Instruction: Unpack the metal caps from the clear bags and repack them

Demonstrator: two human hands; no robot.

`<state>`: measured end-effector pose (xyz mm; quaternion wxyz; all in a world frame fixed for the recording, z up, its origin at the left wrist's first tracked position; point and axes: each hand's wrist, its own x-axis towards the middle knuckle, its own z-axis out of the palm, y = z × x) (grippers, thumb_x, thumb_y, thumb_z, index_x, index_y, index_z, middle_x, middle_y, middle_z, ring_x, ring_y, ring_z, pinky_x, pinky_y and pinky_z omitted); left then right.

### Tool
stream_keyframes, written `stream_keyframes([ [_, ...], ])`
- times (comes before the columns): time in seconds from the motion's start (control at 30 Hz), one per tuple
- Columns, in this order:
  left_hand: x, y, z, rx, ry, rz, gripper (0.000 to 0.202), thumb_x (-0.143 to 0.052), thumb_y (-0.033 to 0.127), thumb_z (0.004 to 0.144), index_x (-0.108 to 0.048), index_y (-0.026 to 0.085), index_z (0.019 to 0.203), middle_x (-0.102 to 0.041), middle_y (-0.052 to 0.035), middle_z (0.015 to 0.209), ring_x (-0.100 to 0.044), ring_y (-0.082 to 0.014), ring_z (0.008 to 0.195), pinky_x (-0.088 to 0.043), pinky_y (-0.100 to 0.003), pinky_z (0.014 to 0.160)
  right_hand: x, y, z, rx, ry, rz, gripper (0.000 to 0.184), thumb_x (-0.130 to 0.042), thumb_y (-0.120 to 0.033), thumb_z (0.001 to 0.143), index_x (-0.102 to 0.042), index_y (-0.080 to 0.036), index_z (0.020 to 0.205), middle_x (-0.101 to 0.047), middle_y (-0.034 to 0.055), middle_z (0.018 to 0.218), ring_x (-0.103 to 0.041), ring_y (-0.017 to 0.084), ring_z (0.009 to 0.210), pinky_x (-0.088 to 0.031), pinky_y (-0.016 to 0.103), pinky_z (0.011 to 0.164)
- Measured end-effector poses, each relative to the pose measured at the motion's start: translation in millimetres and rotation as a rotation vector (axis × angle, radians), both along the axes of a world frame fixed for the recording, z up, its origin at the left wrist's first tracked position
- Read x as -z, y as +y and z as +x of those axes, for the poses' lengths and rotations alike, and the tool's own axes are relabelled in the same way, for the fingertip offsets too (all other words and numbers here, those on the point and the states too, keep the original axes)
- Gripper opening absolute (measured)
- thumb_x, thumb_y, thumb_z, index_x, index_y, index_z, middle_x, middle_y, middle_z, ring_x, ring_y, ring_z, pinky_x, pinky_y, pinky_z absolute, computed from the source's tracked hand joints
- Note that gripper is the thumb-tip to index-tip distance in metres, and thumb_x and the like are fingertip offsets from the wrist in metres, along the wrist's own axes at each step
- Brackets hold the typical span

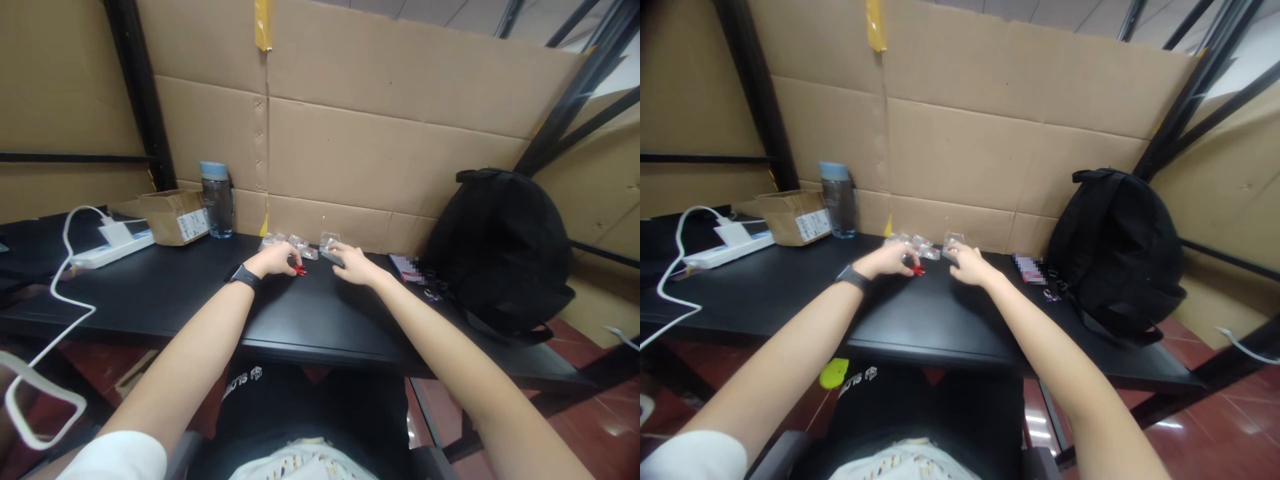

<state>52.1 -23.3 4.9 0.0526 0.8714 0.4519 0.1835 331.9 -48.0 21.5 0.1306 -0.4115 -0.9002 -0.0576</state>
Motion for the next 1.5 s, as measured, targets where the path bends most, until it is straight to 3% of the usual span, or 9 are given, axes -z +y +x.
stream_keyframes([
  [0.07,1.6,1.0,1.8,0.012,0.032,-0.01,0.028,-0.083,0.026,0.065,-0.082,0.027,0.094,-0.078,0.0004,0.101,-0.071,-0.023,0.095,-0.051,-0.028,0.085,0.7,-16.9,11.5,-0.124,0.064,-0.106,0.036,-0.063,-0.031,0.089,-0.071,-0.028,0.125,-0.057,0.006,0.146,-0.052,0.028,0.132,-0.04,0.043,0.108],
  [0.13,2.6,1.7,3.9,0.045,0.042,-0.031,0.024,-0.081,0.026,0.067,-0.082,0.028,0.091,-0.079,0.0006,0.098,-0.071,-0.0224,0.093,-0.051,-0.027,0.085,-2.3,-25.7,26.1,-0.148,0.237,-0.134,0.029,-0.061,-0.036,0.093,-0.076,-0.027,0.116,-0.061,0.0048,0.14,-0.058,0.025,0.126,-0.044,0.037,0.105],
  [0.27,4.2,2.5,7.9,0.099,0.045,-0.066,0.017,-0.077,0.026,0.073,-0.083,0.028,0.088,-0.08,0.0015,0.095,-0.072,-0.0201,0.09,-0.05,-0.026,0.087,-3.9,-16.7,61.5,0.064,0.541,-0.041,0.033,-0.055,-0.037,0.096,-0.076,-0.021,0.116,-0.072,0.0075,0.12,-0.067,0.022,0.107,-0.05,0.033,0.095],
  [0.33,6.4,3.6,9.8,0.109,0.059,-0.063,0.015,-0.075,0.027,0.075,-0.083,0.027,0.087,-0.08,0.0008,0.094,-0.073,-0.0197,0.09,-0.05,-0.026,0.087,4.0,-5.4,76.5,0.177,0.471,-0.07,0.03,-0.068,-0.031,0.087,-0.076,-0.02,0.114,-0.074,0.0078,0.113,-0.068,0.022,0.098,-0.051,0.032,0.091],
  [0.43,11.4,6.8,12.0,0.117,0.062,-0.065,0.012,-0.073,0.028,0.076,-0.081,0.024,0.084,-0.08,-0.0013,0.091,-0.072,-0.0197,0.088,-0.05,-0.026,0.084,21.1,9.8,87.4,0.258,0.297,-0.222,0.045,-0.08,-0.026,0.076,-0.073,-0.02,0.12,-0.073,0.0081,0.119,-0.069,0.021,0.097,-0.052,0.03,0.089],
  [0.7,17.2,9.7,12.7,0.191,0.044,0.02,0.016,-0.067,0.034,0.082,-0.075,0.021,0.078,-0.076,-0.0069,0.088,-0.068,-0.0221,0.085,-0.048,-0.03,0.084,36.8,26.4,88.7,0.295,0.255,-0.273,0.04,-0.08,-0.03,0.079,-0.073,-0.02,0.116,-0.076,0.0073,0.107,-0.071,0.019,0.094,-0.053,0.028,0.089],
  [0.93,6.5,-1.0,16.1,0.202,-0.21,0.064,0.023,-0.055,0.042,0.094,-0.065,0.021,0.091,-0.074,-0.0046,0.093,-0.067,-0.0205,0.085,-0.046,-0.029,0.078,38.5,25.2,93.0,0.326,0.271,-0.205,0.042,-0.081,-0.034,0.076,-0.072,-0.02,0.114,-0.076,0.0054,0.098,-0.071,0.018,0.085,-0.052,0.026,0.078],
  [1.27,2.1,-5.0,19.8,0.234,-0.335,0.098,0.016,-0.077,0.036,0.078,-0.072,0.021,0.082,-0.077,-0.0015,0.087,-0.072,-0.0196,0.084,-0.05,-0.029,0.08,32.0,17.8,87.8,0.364,0.372,-0.156,0.039,-0.084,-0.036,0.072,-0.074,-0.018,0.106,-0.076,0.0047,0.094,-0.07,0.017,0.08,-0.051,0.026,0.075],
  [1.5,-2.4,-13.9,25.6,0.148,-0.498,0.033,0.03,-0.085,0.037,0.07,-0.075,0.021,0.093,-0.079,-0.0044,0.086,-0.074,-0.0213,0.081,-0.055,-0.03,0.077,35.2,21.3,88.8,0.346,0.404,-0.144,0.036,-0.083,-0.032,0.07,-0.076,-0.019,0.102,-0.076,0.0051,0.094,-0.07,0.017,0.08,-0.051,0.025,0.073],
])
